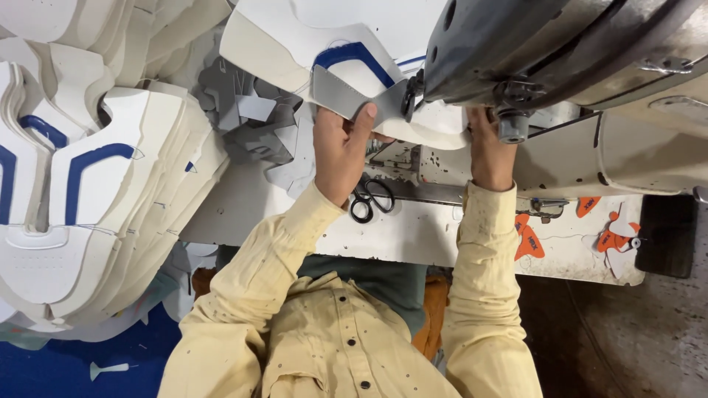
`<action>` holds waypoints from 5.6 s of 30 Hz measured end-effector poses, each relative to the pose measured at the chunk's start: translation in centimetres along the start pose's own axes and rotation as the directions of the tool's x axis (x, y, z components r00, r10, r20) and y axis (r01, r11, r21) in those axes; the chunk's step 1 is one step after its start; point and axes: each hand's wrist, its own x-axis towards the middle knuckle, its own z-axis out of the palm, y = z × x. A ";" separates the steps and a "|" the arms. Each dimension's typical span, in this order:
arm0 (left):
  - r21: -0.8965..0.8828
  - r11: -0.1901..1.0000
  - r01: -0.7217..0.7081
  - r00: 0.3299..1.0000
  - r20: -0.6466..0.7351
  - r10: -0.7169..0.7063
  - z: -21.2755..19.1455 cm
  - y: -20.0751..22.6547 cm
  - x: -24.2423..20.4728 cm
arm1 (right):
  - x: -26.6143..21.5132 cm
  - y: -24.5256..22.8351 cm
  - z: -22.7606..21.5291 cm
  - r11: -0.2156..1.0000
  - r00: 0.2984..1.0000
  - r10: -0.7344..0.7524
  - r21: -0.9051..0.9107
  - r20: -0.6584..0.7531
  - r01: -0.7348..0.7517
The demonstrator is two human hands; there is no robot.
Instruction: The person sits on the floor and uses a sewing machine to stitch a grey fabric piece onto a white shoe upper. They repeatedly pick up a shoe upper, align the grey piece, sew it, and then use scissors to trim the excess fabric before moving to the next item.
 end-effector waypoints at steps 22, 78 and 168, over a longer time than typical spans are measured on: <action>0.890 -0.315 0.329 0.886 -0.175 0.429 -29.1 19.7 -14.1 | 0.3 0.3 6.8 0.787 0.973 0.136 0.576 0.188 -0.221; 0.994 -0.027 -0.102 0.987 0.105 0.125 -11.7 -3.2 -8.5 | -20.9 -5.1 8.6 0.796 0.962 -0.014 -0.579 0.274 0.177; 0.346 0.919 0.190 0.955 0.150 -0.254 -2.3 4.7 -11.7 | -26.2 -7.6 5.7 0.970 0.951 0.242 -0.083 0.193 -0.230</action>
